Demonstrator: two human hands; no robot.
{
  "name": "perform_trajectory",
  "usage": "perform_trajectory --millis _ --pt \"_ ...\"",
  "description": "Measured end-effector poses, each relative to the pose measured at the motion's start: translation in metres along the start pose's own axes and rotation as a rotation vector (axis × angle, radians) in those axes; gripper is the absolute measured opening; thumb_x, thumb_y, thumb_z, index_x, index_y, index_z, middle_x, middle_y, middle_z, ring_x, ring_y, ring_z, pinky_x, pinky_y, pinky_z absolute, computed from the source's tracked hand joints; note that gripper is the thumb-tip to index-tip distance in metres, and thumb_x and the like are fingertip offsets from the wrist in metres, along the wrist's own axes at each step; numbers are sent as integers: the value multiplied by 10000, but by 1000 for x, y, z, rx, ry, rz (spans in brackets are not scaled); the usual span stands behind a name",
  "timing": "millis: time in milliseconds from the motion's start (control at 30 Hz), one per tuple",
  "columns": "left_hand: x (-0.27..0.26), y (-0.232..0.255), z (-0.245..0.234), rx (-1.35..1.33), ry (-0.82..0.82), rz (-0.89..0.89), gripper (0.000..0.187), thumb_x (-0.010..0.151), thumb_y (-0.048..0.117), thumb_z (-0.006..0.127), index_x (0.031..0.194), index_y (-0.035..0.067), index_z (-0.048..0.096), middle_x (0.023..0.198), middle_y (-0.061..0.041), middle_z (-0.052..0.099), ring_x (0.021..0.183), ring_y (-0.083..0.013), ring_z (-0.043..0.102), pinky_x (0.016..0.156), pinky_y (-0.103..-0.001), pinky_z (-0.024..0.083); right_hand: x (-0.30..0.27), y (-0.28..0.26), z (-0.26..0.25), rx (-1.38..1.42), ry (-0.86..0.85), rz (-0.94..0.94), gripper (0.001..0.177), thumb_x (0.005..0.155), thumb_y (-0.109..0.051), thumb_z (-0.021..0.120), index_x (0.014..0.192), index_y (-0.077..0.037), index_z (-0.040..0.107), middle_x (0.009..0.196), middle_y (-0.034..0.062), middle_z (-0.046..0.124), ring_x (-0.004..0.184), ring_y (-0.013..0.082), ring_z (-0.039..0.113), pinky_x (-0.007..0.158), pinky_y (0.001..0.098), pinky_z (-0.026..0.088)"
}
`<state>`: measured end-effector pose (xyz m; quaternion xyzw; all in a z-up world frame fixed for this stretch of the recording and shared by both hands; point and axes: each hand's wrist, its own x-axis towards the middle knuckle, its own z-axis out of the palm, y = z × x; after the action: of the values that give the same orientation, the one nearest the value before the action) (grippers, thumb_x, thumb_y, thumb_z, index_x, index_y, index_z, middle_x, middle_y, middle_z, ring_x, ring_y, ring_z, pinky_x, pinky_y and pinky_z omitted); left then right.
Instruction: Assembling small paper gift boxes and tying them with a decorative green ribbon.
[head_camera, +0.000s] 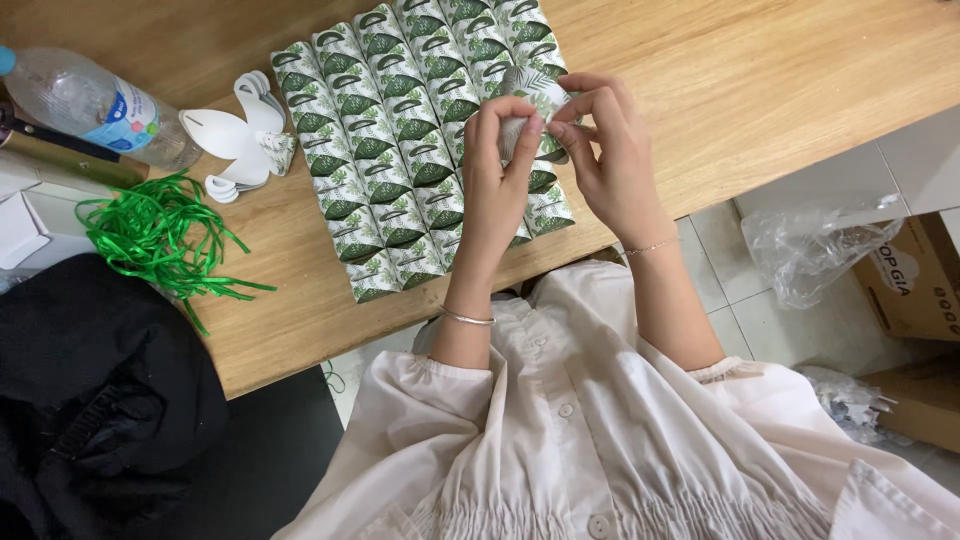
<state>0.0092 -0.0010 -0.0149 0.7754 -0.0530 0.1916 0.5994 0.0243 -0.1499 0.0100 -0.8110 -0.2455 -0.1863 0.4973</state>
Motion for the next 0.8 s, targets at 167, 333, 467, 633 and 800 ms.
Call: perform_trajectory --millis 167,333,467,633,800 --pt "0 -15 -3 -143 15 -47 205 1093 251 642 1143 67 568 1119 -68 613 1044 -209 599 958 -338 513 -1 0 -5 124 -28 49 145 977 107 711 1069 38 623 1409 157 586 1193 232 668 875 306 615" --pt "-1 -12 -4 165 65 135 138 1069 205 670 1059 68 676 1283 -104 648 1461 -355 435 1175 -449 396 -4 5 0 16 59 46 128 960 126 729 994 30 652 1356 142 613 1147 226 691 846 303 663" --pt "-3 -12 -3 113 52 -41 171 956 248 757 964 78 740 1391 -200 570 1466 -353 433 1184 -481 374 -8 10 6 -173 149 -89 195 891 171 749 976 24 652 1200 135 619 1242 322 660 946 393 597" --pt "-5 -30 3 13 76 -81 134 950 208 771 949 79 734 1433 -188 558 1461 -331 474 1197 -475 392 -7 5 10 -153 168 -119 203 879 159 772 968 23 651 1103 128 624 1167 309 664 977 400 583" --pt "-7 -30 7 74 125 -35 129 907 153 779 894 73 678 1468 -158 471 1429 -326 475 1175 -451 415 -8 9 8 -139 161 -80 177 873 161 761 964 28 686 1073 133 663 1026 269 669 824 349 581"
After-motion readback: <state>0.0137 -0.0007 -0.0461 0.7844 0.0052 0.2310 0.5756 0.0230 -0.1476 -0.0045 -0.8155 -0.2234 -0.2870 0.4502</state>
